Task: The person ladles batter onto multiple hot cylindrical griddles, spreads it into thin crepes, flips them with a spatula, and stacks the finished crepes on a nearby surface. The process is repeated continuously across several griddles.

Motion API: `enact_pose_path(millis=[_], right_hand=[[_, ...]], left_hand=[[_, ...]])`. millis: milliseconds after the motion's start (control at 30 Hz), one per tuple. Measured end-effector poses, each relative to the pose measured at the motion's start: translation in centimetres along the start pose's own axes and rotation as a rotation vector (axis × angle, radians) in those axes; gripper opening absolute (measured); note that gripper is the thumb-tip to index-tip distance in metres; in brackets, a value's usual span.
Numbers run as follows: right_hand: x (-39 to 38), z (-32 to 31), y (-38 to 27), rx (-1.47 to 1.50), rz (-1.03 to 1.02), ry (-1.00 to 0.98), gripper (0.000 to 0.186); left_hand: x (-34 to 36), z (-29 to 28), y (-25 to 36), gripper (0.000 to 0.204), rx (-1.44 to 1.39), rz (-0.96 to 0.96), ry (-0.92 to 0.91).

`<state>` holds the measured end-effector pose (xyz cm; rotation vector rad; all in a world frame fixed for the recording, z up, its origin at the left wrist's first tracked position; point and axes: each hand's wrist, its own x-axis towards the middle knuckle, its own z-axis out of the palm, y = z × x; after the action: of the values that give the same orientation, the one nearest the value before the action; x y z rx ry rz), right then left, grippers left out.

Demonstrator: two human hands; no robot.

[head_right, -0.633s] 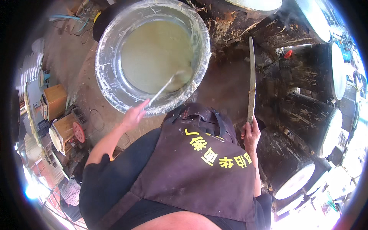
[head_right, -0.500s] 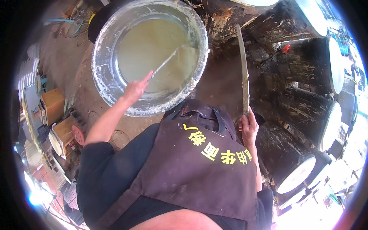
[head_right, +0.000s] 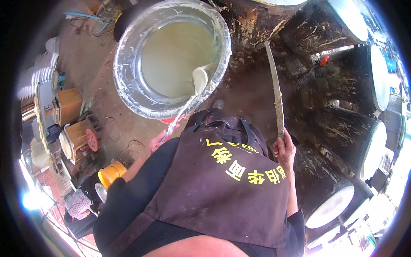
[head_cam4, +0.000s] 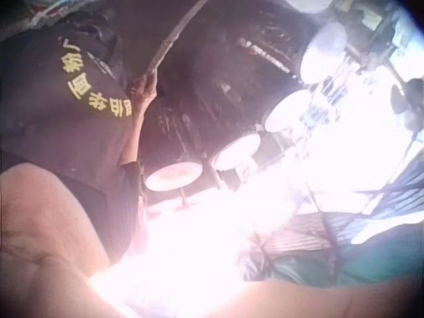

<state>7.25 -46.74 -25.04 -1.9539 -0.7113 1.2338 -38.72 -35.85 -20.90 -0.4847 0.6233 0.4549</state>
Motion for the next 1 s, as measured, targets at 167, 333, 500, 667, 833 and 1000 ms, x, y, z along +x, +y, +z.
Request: enact_pose_path(millis=[167,333,500,667,833,1000], right_hand=[[0.1,-3.8,-0.1,-0.031,-0.029,-0.04,0.043],[3.0,-5.0,-1.9,-0.097,-0.142,-0.265,0.043],[5.8,-1.4,-8.4,-0.36,-0.536,-0.584,0.041],[6.1,0.7,-13.3,-0.259,-0.515,-0.637,0.04],[5.9,0.9,-11.8,0.017,-0.79,-0.321,0.042],[3.0,-4.6,-10.1,-0.359,-0.759,-0.023,0.042]], left_hand=[[-3.2,4.9,-7.5,0.043,-0.024,0.151,-0.132],[-6.2,10.9,-11.2,0.044,0.869,0.854,0.025],[-5.4,15.5,-11.7,0.038,0.751,0.968,0.049],[-2.2,15.1,-8.8,0.03,0.545,0.763,0.05],[-0.4,15.1,-8.2,0.038,0.572,0.687,0.19],[3.2,21.1,-7.4,0.041,0.7,0.487,0.072]])
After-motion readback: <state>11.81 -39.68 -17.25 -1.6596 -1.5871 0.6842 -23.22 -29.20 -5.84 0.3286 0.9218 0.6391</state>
